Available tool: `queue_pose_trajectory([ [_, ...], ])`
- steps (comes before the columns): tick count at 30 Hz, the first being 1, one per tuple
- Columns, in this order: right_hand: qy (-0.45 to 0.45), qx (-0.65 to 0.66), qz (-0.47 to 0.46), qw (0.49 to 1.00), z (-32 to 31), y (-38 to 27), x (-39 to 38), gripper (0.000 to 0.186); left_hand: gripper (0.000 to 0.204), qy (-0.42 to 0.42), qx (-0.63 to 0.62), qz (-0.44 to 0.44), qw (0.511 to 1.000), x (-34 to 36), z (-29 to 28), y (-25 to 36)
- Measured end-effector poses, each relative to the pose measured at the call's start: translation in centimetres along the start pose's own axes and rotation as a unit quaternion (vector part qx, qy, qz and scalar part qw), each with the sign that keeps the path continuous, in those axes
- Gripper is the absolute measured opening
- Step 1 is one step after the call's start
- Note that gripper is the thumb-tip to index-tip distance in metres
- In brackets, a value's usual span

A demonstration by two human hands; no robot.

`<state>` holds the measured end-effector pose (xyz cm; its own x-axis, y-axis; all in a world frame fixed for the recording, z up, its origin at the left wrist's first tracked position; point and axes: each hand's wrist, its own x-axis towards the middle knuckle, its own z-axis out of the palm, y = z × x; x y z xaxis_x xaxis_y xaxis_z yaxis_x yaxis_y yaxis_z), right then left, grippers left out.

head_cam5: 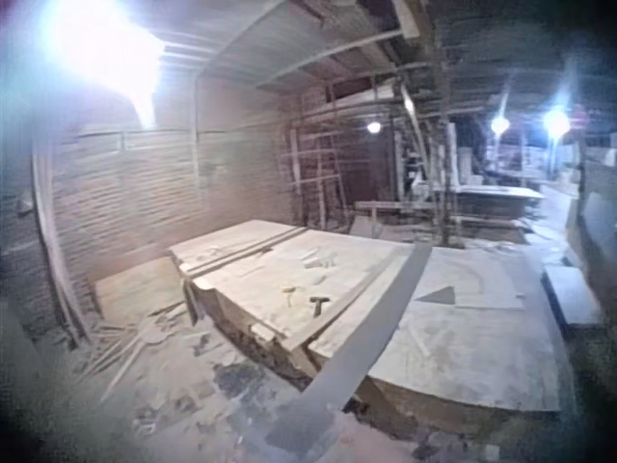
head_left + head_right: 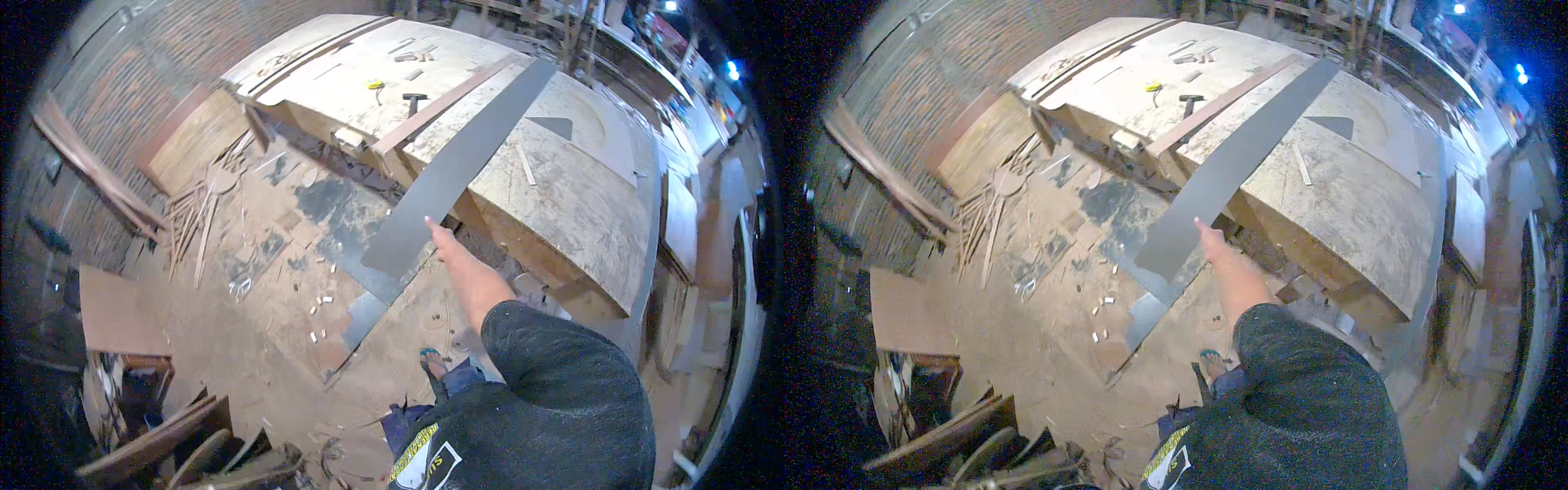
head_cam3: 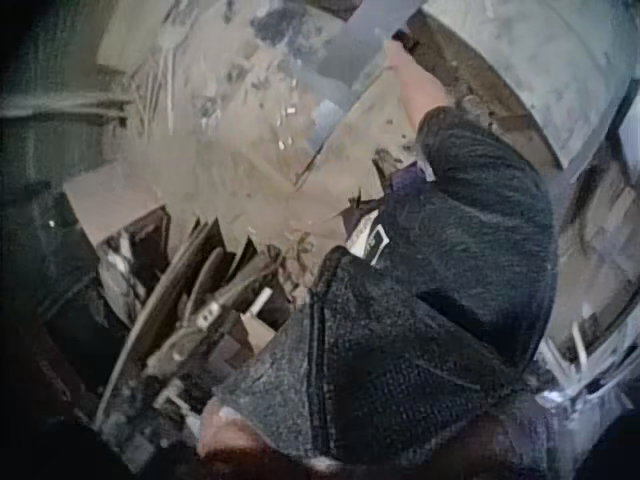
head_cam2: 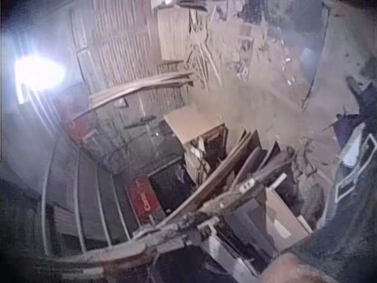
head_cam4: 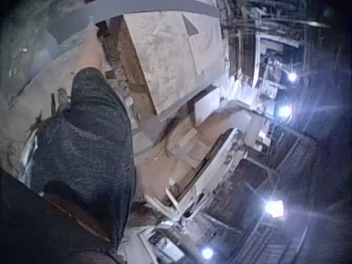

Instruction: The person handles wooden pieces, picks up a long flexible gray strip and a green circular template, and fits them against a circular wooden structure on a workbench. The person then pours liquid from a bottle onto a piece of sandpaper and rubs a wooden block with it.

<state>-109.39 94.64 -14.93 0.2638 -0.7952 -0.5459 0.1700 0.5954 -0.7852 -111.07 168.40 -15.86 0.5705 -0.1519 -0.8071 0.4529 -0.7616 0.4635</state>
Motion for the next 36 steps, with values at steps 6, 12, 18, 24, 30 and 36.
queue_pose_trajectory([
  [6,-0.069,0.096,0.058,0.991,11.4,1.0,-3.9,0.023,0.036,-0.034,0.144,0.123,0.981,9.3,-6.7,12.2],
  [12,-0.284,0.168,0.141,0.933,23.1,0.7,-18.2,0.026,0.038,-0.233,0.228,0.372,0.869,12.0,-2.7,35.3],
  [18,-0.284,0.092,0.259,0.919,29.0,1.3,-30.3,0.017,0.037,-0.376,0.232,0.450,0.776,10.1,-0.3,49.6],
  [24,-0.424,0.015,0.340,0.839,28.8,-0.9,-32.4,0.036,0.041,-0.430,-0.406,0.048,0.805,12.4,2.0,51.8],
  [30,-0.439,-0.289,0.058,0.849,19.6,-10.7,-20.4,0.033,0.031,-0.149,-0.500,0.249,0.816,9.4,1.3,57.8],
  [36,-0.165,0.066,0.053,0.983,6.4,-12.0,-4.6,0.055,0.035,-0.043,-0.599,0.318,0.734,6.4,-6.7,57.2],
])
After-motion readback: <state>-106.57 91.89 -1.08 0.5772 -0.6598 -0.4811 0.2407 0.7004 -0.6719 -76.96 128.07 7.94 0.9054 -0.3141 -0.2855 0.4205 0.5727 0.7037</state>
